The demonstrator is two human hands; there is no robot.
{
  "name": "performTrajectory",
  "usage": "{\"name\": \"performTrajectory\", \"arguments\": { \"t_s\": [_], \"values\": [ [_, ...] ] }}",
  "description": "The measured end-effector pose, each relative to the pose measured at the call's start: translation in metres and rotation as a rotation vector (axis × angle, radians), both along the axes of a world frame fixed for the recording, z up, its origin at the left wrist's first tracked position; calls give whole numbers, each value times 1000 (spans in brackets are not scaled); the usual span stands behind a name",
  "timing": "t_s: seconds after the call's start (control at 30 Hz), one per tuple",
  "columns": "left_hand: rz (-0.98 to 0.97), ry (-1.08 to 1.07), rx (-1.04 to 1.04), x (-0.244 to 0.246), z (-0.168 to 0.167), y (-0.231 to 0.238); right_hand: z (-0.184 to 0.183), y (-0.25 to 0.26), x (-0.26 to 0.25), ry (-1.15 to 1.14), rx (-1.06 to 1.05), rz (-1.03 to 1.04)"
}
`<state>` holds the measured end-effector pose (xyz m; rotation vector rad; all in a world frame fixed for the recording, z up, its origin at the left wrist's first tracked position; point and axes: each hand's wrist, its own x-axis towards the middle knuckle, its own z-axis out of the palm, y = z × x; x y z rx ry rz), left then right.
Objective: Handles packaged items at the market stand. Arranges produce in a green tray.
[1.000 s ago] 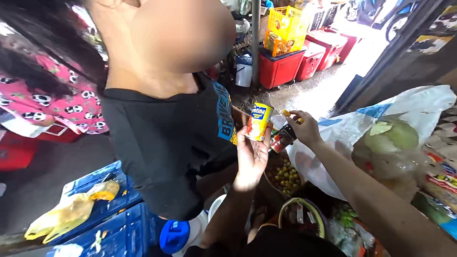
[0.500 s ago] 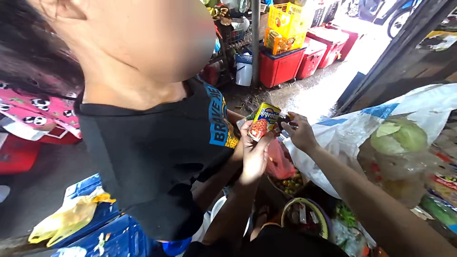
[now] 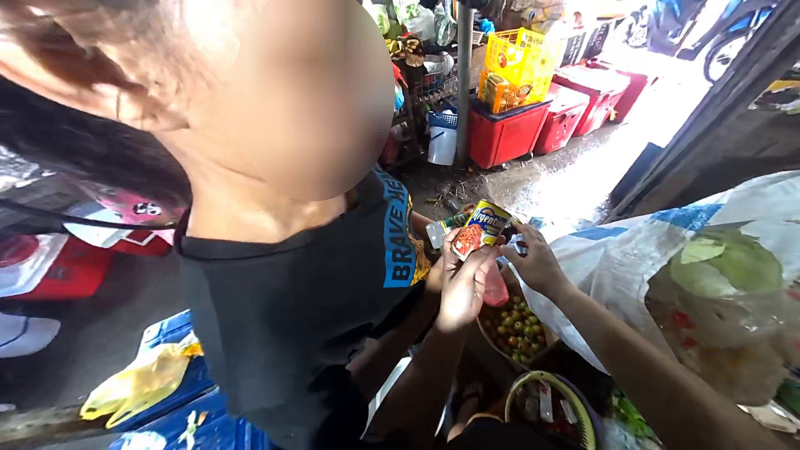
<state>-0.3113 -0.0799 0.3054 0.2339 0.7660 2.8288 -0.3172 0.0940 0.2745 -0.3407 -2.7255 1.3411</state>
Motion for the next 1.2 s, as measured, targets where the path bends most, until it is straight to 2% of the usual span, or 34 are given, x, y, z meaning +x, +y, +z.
{"name": "performTrajectory", "arguments": {
  "t_s": [0.3, 0.5, 0.57, 0.63, 0.8, 0.87, 1.03, 1.2],
  "values": [
    [-54, -41, 59, 6, 2, 12, 7, 12, 18, 32, -48, -54],
    [-150, -55, 108, 7, -7, 19, 37, 4, 47, 321, -373, -169],
    [-193, -111, 117, 12, -5, 22, 46, 2, 61, 491, -310, -120],
    [-252, -172, 107, 18, -1, 25, 49, -1, 75, 623, -123, -40],
    [-332, -194, -137, 38, 2, 35, 34, -26, 101, 712, 87, 22],
    [-370, -235, -140, 44, 3, 38, 27, -28, 106, 748, 70, -37],
    [-488, -135, -81, 43, -14, 39, 33, -27, 120, 723, -247, -168],
    [-510, -118, -62, 44, -15, 41, 41, -20, 131, 767, -186, -114]
  ]
}}
